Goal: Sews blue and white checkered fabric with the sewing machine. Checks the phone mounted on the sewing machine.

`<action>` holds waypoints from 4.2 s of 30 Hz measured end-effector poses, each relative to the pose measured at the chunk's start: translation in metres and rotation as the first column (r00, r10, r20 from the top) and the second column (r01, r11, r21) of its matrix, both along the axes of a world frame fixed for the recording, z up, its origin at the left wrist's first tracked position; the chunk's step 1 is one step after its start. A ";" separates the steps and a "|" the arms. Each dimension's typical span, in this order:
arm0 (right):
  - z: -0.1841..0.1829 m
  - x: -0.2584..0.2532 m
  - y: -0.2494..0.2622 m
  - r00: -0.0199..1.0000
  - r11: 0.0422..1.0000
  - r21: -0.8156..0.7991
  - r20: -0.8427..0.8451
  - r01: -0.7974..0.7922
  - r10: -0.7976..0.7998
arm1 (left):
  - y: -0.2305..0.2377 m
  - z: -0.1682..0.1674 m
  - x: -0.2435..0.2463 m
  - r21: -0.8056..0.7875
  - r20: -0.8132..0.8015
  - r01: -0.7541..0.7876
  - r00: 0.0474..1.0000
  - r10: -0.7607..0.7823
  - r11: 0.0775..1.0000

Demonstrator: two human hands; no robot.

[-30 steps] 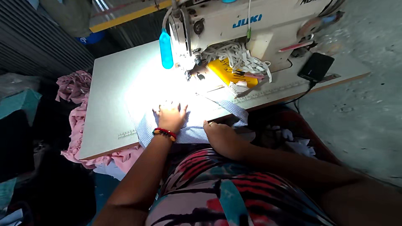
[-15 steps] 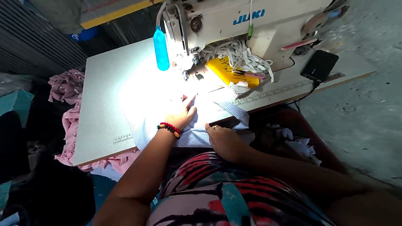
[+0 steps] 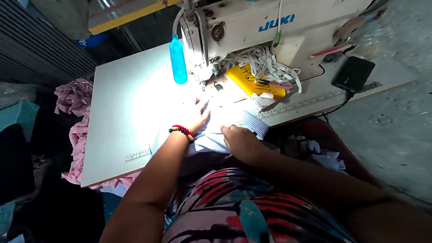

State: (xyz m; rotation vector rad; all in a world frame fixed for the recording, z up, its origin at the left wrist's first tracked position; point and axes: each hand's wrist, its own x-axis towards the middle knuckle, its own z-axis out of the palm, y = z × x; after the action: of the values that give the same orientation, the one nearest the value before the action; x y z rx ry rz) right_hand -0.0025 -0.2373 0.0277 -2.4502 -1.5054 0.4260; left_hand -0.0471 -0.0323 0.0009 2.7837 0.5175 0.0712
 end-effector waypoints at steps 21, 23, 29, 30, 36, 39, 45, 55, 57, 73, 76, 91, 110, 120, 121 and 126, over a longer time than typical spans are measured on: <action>0.006 0.013 0.037 0.995 0.997 -0.072 0.100 0.022 -0.015 | -0.016 -0.003 -0.009 0.029 -0.001 -0.031 1.000 0.031 0.999; 0.006 0.017 0.044 0.995 0.995 -0.094 0.099 0.031 -0.022 | -0.012 0.000 -0.006 0.041 -0.027 -0.040 0.999 0.041 0.998; 0.002 0.027 0.062 0.993 0.998 -0.023 0.110 0.053 -0.050 | 0.008 -0.008 0.007 0.100 0.081 0.093 0.992 -0.101 0.991; -0.001 0.024 0.064 0.994 0.998 0.004 0.087 0.066 -0.066 | -0.001 -0.009 0.001 0.125 0.124 0.098 0.986 -0.113 0.987; 0.008 0.032 0.068 0.981 0.989 -0.095 -0.143 0.115 -0.128 | -0.061 0.001 -0.026 -0.273 0.162 -0.189 0.957 0.238 0.943; 0.020 0.033 0.065 0.941 0.974 -0.131 -0.260 0.187 -0.216 | -0.066 0.007 -0.030 -0.316 0.087 -0.220 0.962 0.259 0.923; 0.038 0.042 0.039 0.951 0.976 -0.100 -0.227 0.193 -0.211 | -0.067 0.003 -0.030 -0.191 0.055 -0.184 0.979 0.197 0.964; 0.150 0.162 0.006 0.728 0.735 0.550 0.300 0.396 -0.616 | -0.076 0.007 -0.016 -0.095 -0.084 -0.277 0.959 0.269 0.956; 0.159 0.175 0.006 0.713 0.742 0.528 0.319 0.414 -0.625 | -0.077 0.006 -0.013 -0.066 -0.074 -0.282 0.958 0.277 0.957; 0.055 0.043 -0.004 0.953 0.990 0.128 -0.303 0.057 -0.016 | -0.072 0.004 -0.017 -0.341 0.229 -0.246 0.914 0.334 0.907; 0.067 0.045 0.003 0.983 0.951 0.264 -0.137 0.158 -0.125 | -0.072 0.000 -0.026 -0.371 0.290 -0.224 0.894 0.342 0.901; 0.151 0.199 0.009 0.680 0.736 0.632 0.431 0.243 -0.594 | -0.075 -0.005 -0.031 -0.259 0.310 -0.215 0.905 0.292 0.942; 0.139 0.171 0.001 0.788 0.677 0.687 0.250 0.265 -0.563 | -0.081 0.007 -0.036 -0.657 0.364 -0.168 0.783 0.505 0.735; -0.008 0.023 0.021 0.956 0.932 0.213 -0.036 0.293 -0.292 | -0.080 0.023 -0.038 -0.917 -0.029 -0.280 0.757 0.652 0.284; -0.009 0.025 0.024 0.946 0.926 0.197 -0.024 0.322 -0.324 | -0.079 0.022 -0.041 -0.911 -0.025 -0.286 0.758 0.652 0.297; 0.010 0.007 0.030 0.940 0.943 0.116 -0.183 0.310 -0.287 | -0.067 0.016 -0.053 -0.887 0.029 -0.282 0.757 0.653 0.366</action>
State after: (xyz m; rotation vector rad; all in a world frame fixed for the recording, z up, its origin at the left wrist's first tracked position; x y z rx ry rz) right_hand 0.0046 -0.2070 0.0381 -2.4095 -1.0370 0.4300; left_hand -0.0996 -0.0997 0.0174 1.4930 0.9429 0.3791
